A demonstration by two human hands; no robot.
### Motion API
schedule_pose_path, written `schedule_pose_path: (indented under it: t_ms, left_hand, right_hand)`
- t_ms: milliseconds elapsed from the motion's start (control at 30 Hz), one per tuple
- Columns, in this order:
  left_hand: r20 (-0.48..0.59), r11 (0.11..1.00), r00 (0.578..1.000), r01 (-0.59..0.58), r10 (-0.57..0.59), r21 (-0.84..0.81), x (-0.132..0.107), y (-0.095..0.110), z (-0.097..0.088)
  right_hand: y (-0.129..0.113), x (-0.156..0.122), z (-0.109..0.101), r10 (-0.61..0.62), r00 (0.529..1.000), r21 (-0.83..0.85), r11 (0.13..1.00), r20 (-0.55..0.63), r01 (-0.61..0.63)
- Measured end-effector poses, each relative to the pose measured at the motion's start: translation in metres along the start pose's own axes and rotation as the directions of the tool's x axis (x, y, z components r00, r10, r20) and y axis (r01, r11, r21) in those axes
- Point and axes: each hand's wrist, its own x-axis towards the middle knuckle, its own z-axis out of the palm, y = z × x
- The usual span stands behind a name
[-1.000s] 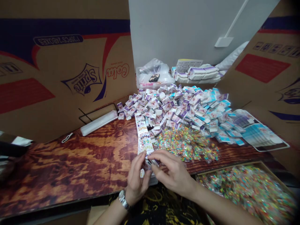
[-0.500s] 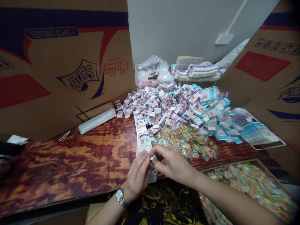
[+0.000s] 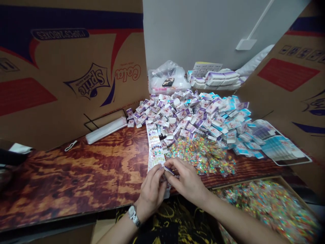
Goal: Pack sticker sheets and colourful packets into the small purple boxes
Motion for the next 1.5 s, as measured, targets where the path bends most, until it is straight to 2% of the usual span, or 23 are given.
schedule_pose_path:
  t_ms: [233,433,633,933,1133,1267,1400,1500]
  left_hand:
    - [-0.012,1.0,1.0,-0.02,0.02,0.017,0.002,-0.004,0.0]
    - [0.0,0.994,0.997,-0.078,0.079,0.079,0.005,-0.007,0.001]
    - [0.018,0.995,1.0,-0.027,0.026,0.092,0.005,-0.004,-0.001]
    - [-0.005,0.997,0.999,0.047,-0.046,0.062,0.002,-0.002,0.0]
    - [0.018,0.997,0.998,0.055,-0.056,0.053,-0.001,-0.003,0.002]
    - [0.053,0.999,0.998,0.042,-0.044,0.03,-0.001,-0.005,0.0]
    - [0.078,0.997,0.994,-0.078,0.079,-0.004,0.002,-0.008,-0.003]
    - [0.057,0.989,0.988,-0.144,0.143,0.022,0.003,-0.009,-0.004]
  right_hand:
    - [0.003,-0.001,0.004,0.032,0.998,-0.039,0.999,-0.05,-0.034]
    - [0.006,-0.003,0.004,0.097,0.994,0.111,0.99,-0.053,-0.09]
    - [0.01,-0.006,0.009,0.158,0.983,0.223,0.965,-0.089,-0.135]
    - [0.003,-0.005,0.009,0.108,0.989,0.169,0.982,-0.101,-0.09]
    - [-0.001,-0.001,0.002,0.08,0.996,0.068,0.995,-0.028,-0.078]
    - [-0.002,0.005,-0.009,0.033,0.995,-0.033,0.999,0.093,-0.03]
    - [-0.001,0.014,-0.016,-0.032,0.972,-0.093,0.994,0.234,0.055]
    - [0.001,0.019,-0.015,-0.028,0.969,-0.082,0.995,0.246,0.049]
